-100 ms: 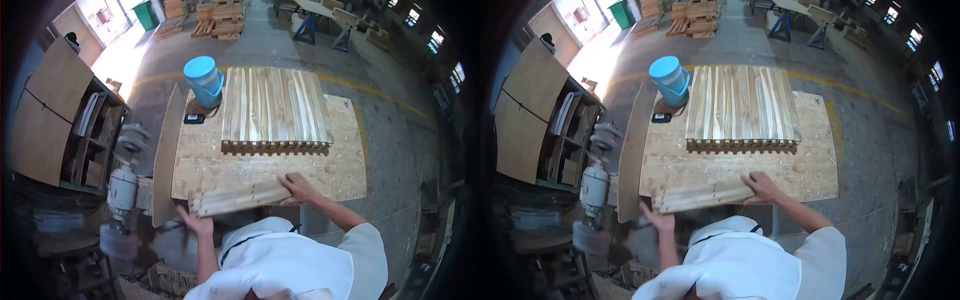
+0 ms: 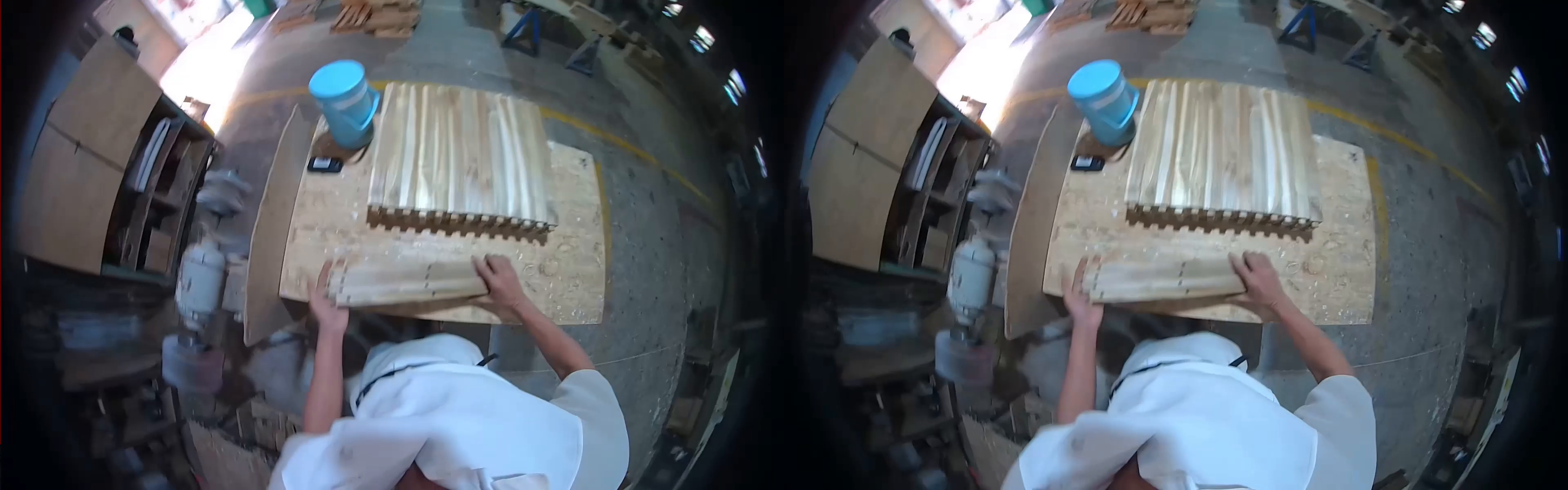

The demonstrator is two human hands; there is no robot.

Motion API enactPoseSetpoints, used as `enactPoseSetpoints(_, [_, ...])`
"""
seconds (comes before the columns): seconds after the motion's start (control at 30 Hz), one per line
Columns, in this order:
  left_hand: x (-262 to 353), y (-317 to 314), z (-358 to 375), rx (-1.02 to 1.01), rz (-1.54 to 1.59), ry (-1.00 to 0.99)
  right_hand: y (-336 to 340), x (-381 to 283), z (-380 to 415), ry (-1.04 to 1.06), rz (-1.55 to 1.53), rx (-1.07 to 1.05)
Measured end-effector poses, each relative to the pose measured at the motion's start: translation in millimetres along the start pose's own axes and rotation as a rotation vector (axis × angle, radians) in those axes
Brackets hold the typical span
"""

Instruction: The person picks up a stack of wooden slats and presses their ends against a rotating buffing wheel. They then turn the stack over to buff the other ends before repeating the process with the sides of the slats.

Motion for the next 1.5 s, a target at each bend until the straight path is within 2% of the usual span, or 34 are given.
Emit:
enactPoseSetpoints(0.07, [38, 14, -36, 0.014, -0.278, -0.104, -21, -27, -13, -0.091, -0.056, 0.057])
enactPoseSetpoints(0.13, [65, 23, -69, 0.032, -0.338, -0.143, -43, -30, -28, -0.107, -0.076, 0.061])
enactPoseSetpoints(0.2, [83, 30, -76, 0.038, -0.9, -0.397, -51, -36, -22, -0.155, -0.057, 0.021])
enactPoseSetpoints(0.23, [89, 29, -74, 0.053, -0.914, -0.479, -53, -37, -24, -0.159, -0.046, 0.012])
enactPoseSetpoints(0.27, [86, 30, -74, 0.042, -0.916, -0.456, -53, -36, -24, -0.166, -0.028, 0.001])
enactPoseSetpoints(0.33, [86, 23, -65, -0.005, -0.994, -0.55, -53, -29, -13, -0.238, -0.039, -0.104])
enactPoseSetpoints(0.4, [74, 18, -60, -0.027, -0.986, -0.475, -37, -13, -1, -0.362, 0.0, 0.073])
enactPoseSetpoints(0.43, [71, 16, -58, -0.041, -0.984, -0.464, -36, 3, 20, -0.555, -0.125, 0.214])
enactPoseSetpoints(0.47, [69, 14, -57, -0.053, -0.984, -0.45, -52, 7, 36, -0.58, -0.095, 0.211])
enactPoseSetpoints(0.53, [63, 13, -57, -0.085, -0.983, -0.423, -81, 34, 82, -1.075, -0.82, 0.627])
enactPoseSetpoints(0.57, [60, 13, -56, -0.098, -0.983, -0.413, -68, 19, 69, -0.985, -0.579, 0.514])
enactPoseSetpoints(0.6, [59, 14, -55, -0.104, -0.982, -0.409, -59, 14, 63, -0.998, -0.553, 0.524])
enactPoseSetpoints(0.67, [59, 16, -52, -0.102, -0.979, -0.417, -61, 14, 62, -1.191, -0.797, 0.602])
enactPoseSetpoints(1.13, [55, 19, -63, -0.128, -0.947, -0.348, -61, 22, 64, -1.192, -0.799, 0.596])
enactPoseSetpoints(1.2, [55, 20, -65, -0.121, -0.948, -0.349, -59, 23, 65, -1.189, -0.701, 0.514])
enactPoseSetpoints(1.33, [58, 24, -66, -0.082, -0.951, -0.364, -52, 32, 66, -1.158, -0.733, 0.447])
enactPoseSetpoints(1.43, [64, 31, -65, -0.007, -0.954, -0.404, -64, 40, 69, -1.225, -0.831, 0.368])
enactPoseSetpoints(1.5, [61, 31, -68, 0.011, -0.885, -0.385, -58, 45, 70, -1.201, -0.852, 0.444])
Point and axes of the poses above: each hand's wrist, its own z-axis away from the middle knuckle, its own y-axis out of the back of the hand, x = y × z, the point moved 9 cm from there along -z, towards the middle knuckle, and after that the axes turned 12 degrees about x, right-handed, at the moved point
